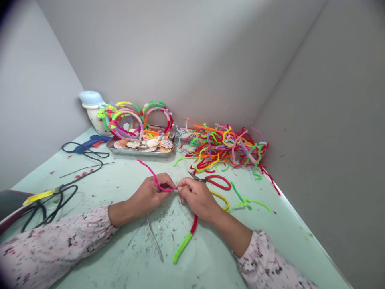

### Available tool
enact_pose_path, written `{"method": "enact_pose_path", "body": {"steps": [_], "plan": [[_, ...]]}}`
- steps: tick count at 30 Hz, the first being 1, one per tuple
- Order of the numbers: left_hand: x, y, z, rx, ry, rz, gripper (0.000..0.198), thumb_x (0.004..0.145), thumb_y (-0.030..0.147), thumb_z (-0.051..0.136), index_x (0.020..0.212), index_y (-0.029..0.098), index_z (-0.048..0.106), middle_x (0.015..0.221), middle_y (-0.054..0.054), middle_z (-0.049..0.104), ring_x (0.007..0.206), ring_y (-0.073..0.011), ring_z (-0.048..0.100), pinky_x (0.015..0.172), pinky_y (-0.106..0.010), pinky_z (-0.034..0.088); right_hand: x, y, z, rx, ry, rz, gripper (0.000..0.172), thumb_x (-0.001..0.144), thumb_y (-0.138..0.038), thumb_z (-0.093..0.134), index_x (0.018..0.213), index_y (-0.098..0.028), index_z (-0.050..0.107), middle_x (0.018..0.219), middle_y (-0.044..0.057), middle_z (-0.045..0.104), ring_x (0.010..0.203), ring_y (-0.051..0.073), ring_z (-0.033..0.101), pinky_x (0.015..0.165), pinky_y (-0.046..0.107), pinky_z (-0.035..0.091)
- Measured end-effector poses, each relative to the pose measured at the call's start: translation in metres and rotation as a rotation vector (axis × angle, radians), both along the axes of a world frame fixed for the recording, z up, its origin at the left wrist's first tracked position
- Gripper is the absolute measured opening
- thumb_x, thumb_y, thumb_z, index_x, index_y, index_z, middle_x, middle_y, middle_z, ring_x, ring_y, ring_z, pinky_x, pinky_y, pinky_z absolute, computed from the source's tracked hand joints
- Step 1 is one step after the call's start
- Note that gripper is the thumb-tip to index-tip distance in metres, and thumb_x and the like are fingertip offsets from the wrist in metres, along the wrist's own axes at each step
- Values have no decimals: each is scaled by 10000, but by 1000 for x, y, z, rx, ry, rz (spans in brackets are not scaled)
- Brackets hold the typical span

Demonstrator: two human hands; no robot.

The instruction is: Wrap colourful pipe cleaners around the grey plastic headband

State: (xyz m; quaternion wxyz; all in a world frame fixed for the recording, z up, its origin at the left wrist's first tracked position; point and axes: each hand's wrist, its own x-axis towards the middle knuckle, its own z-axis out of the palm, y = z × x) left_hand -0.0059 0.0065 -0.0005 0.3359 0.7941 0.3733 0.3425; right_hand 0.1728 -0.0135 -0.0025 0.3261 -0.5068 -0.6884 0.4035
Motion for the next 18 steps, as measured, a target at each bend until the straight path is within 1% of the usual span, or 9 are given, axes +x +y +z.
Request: {"method": "enact_pose_path", "body": {"steps": [3,5,7,9,11,13,16,18], "plan": [[0,1,-1,58,49,4,143,727,95,517,764,166,635,733,-19,607,695,-131,530,644,-228,386,0,0,0,-3,3,4,155,834,-245,445,807,-174,581,550,-35,553,516,100,445,532,217,343],[0,1,0,40,36,-2,150,718,86,517,770,164,633,741,-19,607,705,-131,530,650,-228,388,1,1,-1,2,9,13,142,831,-233,446,810,-177,575,547,-40,543,511,97,434,529,214,340],[0,0,0,-46,-27,-20,149,717,84,512,784,157,624,740,-13,605,700,-123,528,644,-221,390,2,1,-1,15,11,16,121,821,-217,451,812,-181,566,543,-45,531,503,94,422,518,211,333],[1,0,1,-186,-115,-50,123,740,126,520,818,149,611,721,-4,595,661,-110,520,609,-210,387,3,0,-2,22,17,7,100,813,-210,455,814,-185,553,533,-51,514,485,93,408,498,208,323],[2,0,1,-332,-190,-62,130,785,219,518,857,143,596,680,2,576,600,-100,506,557,-203,373,4,0,-2,21,29,0,88,810,-214,456,809,-190,541,522,-58,499,464,91,399,481,206,318],[2,0,1,-429,-234,-39,202,825,317,491,853,139,581,627,7,553,545,-94,490,518,-200,356,4,-1,-2,21,37,8,84,810,-216,456,802,-194,537,517,-61,493,456,91,399,477,206,320],[3,1,-1,-480,-236,-5,273,836,394,473,775,143,560,574,12,540,501,-87,477,495,-196,344,3,-2,-3,36,39,27,77,807,-213,462,793,-193,535,516,-60,485,464,94,404,478,207,322],[3,2,-3,-492,-225,-14,282,819,410,498,735,146,549,560,18,537,488,-81,471,485,-192,342,3,-2,-3,41,37,32,70,805,-211,466,790,-194,532,511,-60,478,466,96,401,475,209,319]]}}
